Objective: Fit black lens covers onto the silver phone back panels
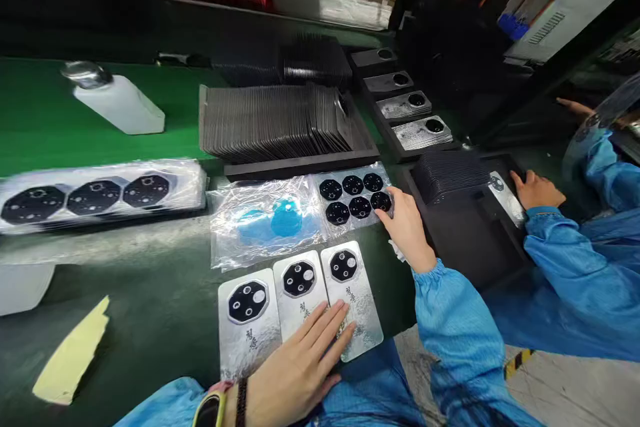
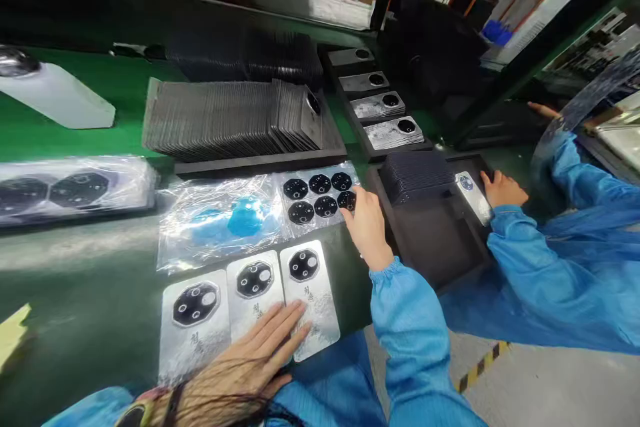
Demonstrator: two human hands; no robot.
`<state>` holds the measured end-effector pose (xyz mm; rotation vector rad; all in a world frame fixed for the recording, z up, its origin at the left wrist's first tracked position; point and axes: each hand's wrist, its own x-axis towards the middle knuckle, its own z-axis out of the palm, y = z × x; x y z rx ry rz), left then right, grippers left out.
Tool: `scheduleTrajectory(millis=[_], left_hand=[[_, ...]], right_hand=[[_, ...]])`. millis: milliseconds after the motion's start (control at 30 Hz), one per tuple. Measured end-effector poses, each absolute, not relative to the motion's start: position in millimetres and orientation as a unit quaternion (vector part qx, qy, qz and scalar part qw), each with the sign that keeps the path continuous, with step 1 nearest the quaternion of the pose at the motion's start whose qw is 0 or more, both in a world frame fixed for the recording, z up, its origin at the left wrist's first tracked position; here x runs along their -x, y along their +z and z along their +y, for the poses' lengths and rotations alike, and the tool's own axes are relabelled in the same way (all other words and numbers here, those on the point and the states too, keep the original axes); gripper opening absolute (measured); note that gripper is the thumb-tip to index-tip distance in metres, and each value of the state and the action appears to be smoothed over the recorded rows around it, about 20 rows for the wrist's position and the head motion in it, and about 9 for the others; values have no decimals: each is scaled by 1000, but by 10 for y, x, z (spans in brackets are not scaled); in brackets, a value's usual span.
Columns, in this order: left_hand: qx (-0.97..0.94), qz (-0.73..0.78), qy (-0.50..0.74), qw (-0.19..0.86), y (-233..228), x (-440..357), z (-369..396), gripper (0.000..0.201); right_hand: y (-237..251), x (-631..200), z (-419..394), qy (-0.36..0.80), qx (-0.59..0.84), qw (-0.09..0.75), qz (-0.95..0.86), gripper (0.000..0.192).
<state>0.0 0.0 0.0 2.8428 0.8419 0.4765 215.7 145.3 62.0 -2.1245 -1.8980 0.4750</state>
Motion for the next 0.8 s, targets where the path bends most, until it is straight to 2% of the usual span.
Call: scheduleTrajectory(millis=[233,400,600,800], left_hand=[[-963,240,102,74,71,208,59,52],[-966,226,115,43,190,210,99,52],[-957,237,170,-8,212,137,117,48],[-931,254,260,29,305,37,202,37]], right_hand=[[663,-2176,1516,133,727,99,-666,40],[671,-2192,1566,107,718,68,-684,38],[693,-2231,1616,113,706,90,-694,35],[727,-2281,1552,171,698,172,-674,37]])
